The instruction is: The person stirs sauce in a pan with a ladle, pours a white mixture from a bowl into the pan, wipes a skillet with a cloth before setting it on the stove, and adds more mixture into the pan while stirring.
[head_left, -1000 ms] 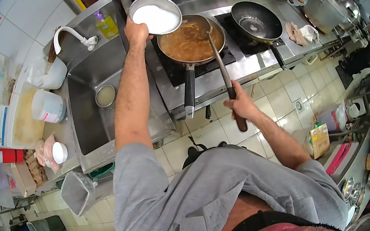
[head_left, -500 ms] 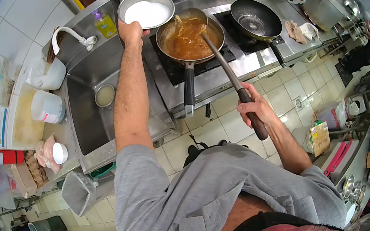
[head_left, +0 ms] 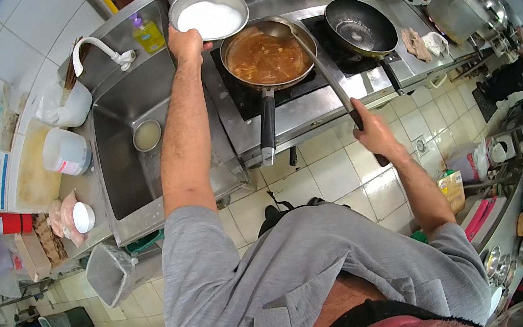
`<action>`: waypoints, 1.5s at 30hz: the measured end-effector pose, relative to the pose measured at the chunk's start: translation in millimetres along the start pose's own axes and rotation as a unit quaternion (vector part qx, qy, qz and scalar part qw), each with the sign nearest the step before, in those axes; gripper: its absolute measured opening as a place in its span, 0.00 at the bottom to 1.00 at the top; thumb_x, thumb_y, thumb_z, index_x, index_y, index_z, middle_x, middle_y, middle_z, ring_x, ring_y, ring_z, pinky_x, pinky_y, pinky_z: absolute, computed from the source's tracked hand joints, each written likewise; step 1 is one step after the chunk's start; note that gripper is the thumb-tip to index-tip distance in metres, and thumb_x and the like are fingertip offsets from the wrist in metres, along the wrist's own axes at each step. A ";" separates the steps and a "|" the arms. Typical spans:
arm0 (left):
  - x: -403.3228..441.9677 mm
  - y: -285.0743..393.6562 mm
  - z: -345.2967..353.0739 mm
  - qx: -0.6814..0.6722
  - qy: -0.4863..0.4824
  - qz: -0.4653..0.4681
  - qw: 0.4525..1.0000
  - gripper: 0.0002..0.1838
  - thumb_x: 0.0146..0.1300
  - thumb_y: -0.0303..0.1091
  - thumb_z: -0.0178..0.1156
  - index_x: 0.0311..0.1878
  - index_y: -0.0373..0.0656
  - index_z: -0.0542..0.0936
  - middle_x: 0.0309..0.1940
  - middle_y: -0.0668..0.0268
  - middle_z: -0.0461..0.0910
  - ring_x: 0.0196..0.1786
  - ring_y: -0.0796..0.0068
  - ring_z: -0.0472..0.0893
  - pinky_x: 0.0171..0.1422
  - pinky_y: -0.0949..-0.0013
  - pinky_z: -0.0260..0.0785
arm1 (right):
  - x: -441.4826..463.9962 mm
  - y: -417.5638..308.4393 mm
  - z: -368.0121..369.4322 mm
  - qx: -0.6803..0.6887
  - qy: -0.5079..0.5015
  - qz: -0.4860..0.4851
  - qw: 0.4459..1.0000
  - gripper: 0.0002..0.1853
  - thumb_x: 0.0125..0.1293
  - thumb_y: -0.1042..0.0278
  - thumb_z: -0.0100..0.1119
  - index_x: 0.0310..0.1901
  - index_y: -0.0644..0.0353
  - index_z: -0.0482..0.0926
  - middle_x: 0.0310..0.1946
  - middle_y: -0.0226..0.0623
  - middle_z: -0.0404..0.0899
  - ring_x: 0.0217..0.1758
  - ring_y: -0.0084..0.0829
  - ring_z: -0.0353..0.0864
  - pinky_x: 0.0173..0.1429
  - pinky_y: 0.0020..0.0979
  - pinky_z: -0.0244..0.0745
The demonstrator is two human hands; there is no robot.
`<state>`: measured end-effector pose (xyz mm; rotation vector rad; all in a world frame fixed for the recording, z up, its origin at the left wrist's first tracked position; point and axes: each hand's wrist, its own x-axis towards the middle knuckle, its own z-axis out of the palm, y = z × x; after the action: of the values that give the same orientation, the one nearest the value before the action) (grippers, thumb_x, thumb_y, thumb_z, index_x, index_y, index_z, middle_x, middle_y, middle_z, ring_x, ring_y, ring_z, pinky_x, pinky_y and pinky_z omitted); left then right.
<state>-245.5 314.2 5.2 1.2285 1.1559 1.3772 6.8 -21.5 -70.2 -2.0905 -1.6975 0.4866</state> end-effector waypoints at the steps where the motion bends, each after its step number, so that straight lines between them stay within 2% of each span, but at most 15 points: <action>1: -0.1 -0.6 0.1 0.006 -0.003 0.005 1.000 0.25 0.52 0.18 0.42 0.56 0.39 0.67 0.46 0.55 0.75 0.37 0.62 0.81 0.19 0.70 0.76 | -1.9 -15.5 3.5 0.117 -0.026 0.075 0.990 0.41 0.51 0.81 0.55 0.68 0.59 0.49 0.31 0.43 0.75 0.18 0.29 0.73 0.22 0.29 0.70; 3: 1.7 -1.2 -0.6 0.010 -0.002 0.009 1.000 0.25 0.51 0.18 0.42 0.55 0.39 0.67 0.46 0.55 0.75 0.37 0.61 0.81 0.19 0.69 0.76 | -7.7 -56.9 23.3 0.331 -0.063 0.186 0.923 0.41 0.52 0.80 0.55 0.68 0.60 0.48 0.34 0.44 0.74 0.16 0.28 0.72 0.19 0.30 0.70; 6: 3.5 -4.5 -1.4 0.010 -0.007 0.016 1.000 0.25 0.51 0.18 0.42 0.55 0.39 0.67 0.46 0.55 0.75 0.37 0.61 0.81 0.19 0.69 0.77 | -13.8 -121.2 7.8 0.614 -0.096 0.238 0.747 0.28 0.55 0.76 0.55 0.59 0.63 0.60 0.18 0.30 0.67 0.12 0.22 0.66 0.16 0.25 0.64; 8: 3.4 -6.0 -1.6 0.004 -0.003 0.007 1.000 0.25 0.51 0.17 0.42 0.56 0.39 0.67 0.46 0.55 0.75 0.37 0.61 0.81 0.18 0.69 0.76 | -0.5 -96.6 -2.5 0.756 -0.198 0.224 0.582 0.11 0.59 0.71 0.54 0.43 0.61 0.68 0.14 0.26 0.64 0.12 0.19 0.63 0.14 0.23 0.61; 9: 2.4 -5.1 -0.7 0.004 -0.005 0.008 1.000 0.25 0.51 0.17 0.42 0.56 0.39 0.67 0.46 0.55 0.75 0.37 0.61 0.81 0.18 0.69 0.76 | 1.0 -91.8 -7.9 0.858 -0.223 0.215 0.410 0.05 0.62 0.69 0.51 0.32 0.58 0.67 0.15 0.26 0.64 0.12 0.18 0.62 0.12 0.22 0.59; 10: 1.2 -4.5 -1.0 -0.005 -0.011 0.012 1.000 0.25 0.51 0.17 0.42 0.56 0.39 0.67 0.46 0.54 0.75 0.37 0.61 0.81 0.18 0.69 0.76 | -4.0 -96.8 -18.0 0.877 -0.196 0.217 0.382 0.05 0.63 0.71 0.50 0.31 0.58 0.66 0.17 0.27 0.65 0.14 0.19 0.65 0.12 0.22 0.60; 12: 2.4 -2.7 -1.3 -0.014 -0.014 0.017 1.000 0.25 0.50 0.17 0.42 0.56 0.38 0.67 0.46 0.54 0.74 0.37 0.61 0.81 0.18 0.69 0.76 | -18.0 -93.9 -13.8 0.844 -0.228 0.187 0.448 0.04 0.62 0.72 0.49 0.37 0.60 0.67 0.18 0.28 0.65 0.14 0.20 0.66 0.12 0.21 0.60; 13: 2.9 -2.8 -1.6 -0.013 -0.011 0.014 1.000 0.25 0.50 0.17 0.42 0.56 0.38 0.67 0.46 0.54 0.74 0.37 0.61 0.81 0.18 0.68 0.76 | -25.3 -98.5 -12.8 0.820 -0.177 0.188 0.512 0.15 0.59 0.75 0.51 0.49 0.60 0.65 0.18 0.29 0.66 0.14 0.22 0.68 0.12 0.22 0.60; 14: 3.3 -3.1 -2.2 -0.012 -0.009 0.012 1.000 0.25 0.50 0.17 0.42 0.56 0.38 0.67 0.46 0.53 0.74 0.37 0.60 0.81 0.18 0.68 0.76 | -29.8 -100.7 -14.5 0.819 -0.177 0.189 0.512 0.15 0.59 0.75 0.51 0.49 0.60 0.65 0.18 0.29 0.66 0.14 0.22 0.68 0.12 0.22 0.60; 16: 5.7 -6.9 -2.9 -0.012 -0.009 0.013 1.000 0.25 0.50 0.17 0.42 0.56 0.38 0.67 0.46 0.53 0.74 0.37 0.60 0.81 0.18 0.68 0.76 | -36.6 -103.0 -17.8 0.717 -0.154 0.157 0.662 0.26 0.55 0.78 0.52 0.57 0.56 0.59 0.21 0.33 0.66 0.11 0.23 0.66 0.11 0.23 0.60; 18: 7.7 -8.8 -2.0 -0.013 -0.011 0.015 1.000 0.25 0.51 0.17 0.42 0.56 0.38 0.66 0.46 0.53 0.74 0.37 0.60 0.81 0.18 0.68 0.76 | -39.7 -103.5 -24.1 0.683 -0.141 0.165 0.697 0.33 0.52 0.79 0.55 0.60 0.57 0.57 0.21 0.35 0.68 0.10 0.24 0.67 0.12 0.24 0.60; 20: 10.0 -11.0 -3.0 -0.016 -0.014 0.018 1.000 0.25 0.51 0.17 0.42 0.56 0.38 0.67 0.47 0.53 0.74 0.37 0.59 0.81 0.19 0.68 0.77 | -39.6 -98.5 -29.6 0.584 -0.115 0.150 0.789 0.39 0.51 0.80 0.57 0.66 0.59 0.50 0.21 0.33 0.70 0.13 0.23 0.70 0.13 0.25 0.63; 30: 1.1 -1.3 -1.9 0.004 -0.011 0.000 1.000 0.25 0.51 0.17 0.42 0.56 0.38 0.66 0.47 0.53 0.73 0.38 0.60 0.81 0.19 0.69 0.77 | -40.4 -75.2 -53.0 0.358 -0.102 0.142 0.917 0.42 0.50 0.83 0.54 0.69 0.59 0.48 0.19 0.30 0.70 0.14 0.20 0.69 0.16 0.24 0.65; 42: 0.4 -4.7 -1.9 0.038 -0.015 0.010 0.999 0.25 0.52 0.17 0.40 0.56 0.38 0.65 0.45 0.53 0.74 0.35 0.62 0.81 0.21 0.68 0.77 | 12.7 -53.7 6.5 0.336 -0.134 0.144 0.921 0.39 0.53 0.81 0.53 0.68 0.58 0.50 0.23 0.35 0.72 0.13 0.24 0.70 0.17 0.27 0.67; 45: 4.7 -4.5 -1.0 0.027 -0.030 0.019 0.999 0.25 0.52 0.18 0.43 0.56 0.38 0.67 0.46 0.54 0.75 0.37 0.60 0.82 0.20 0.68 0.77 | 14.7 -46.8 5.6 0.209 -0.088 0.106 0.968 0.40 0.53 0.80 0.54 0.68 0.57 0.49 0.21 0.37 0.70 0.14 0.27 0.70 0.16 0.30 0.67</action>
<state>-246.7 319.4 1.3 1.3289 1.1393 1.3354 -32.3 1.8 -51.2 -1.9633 -1.3148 1.0256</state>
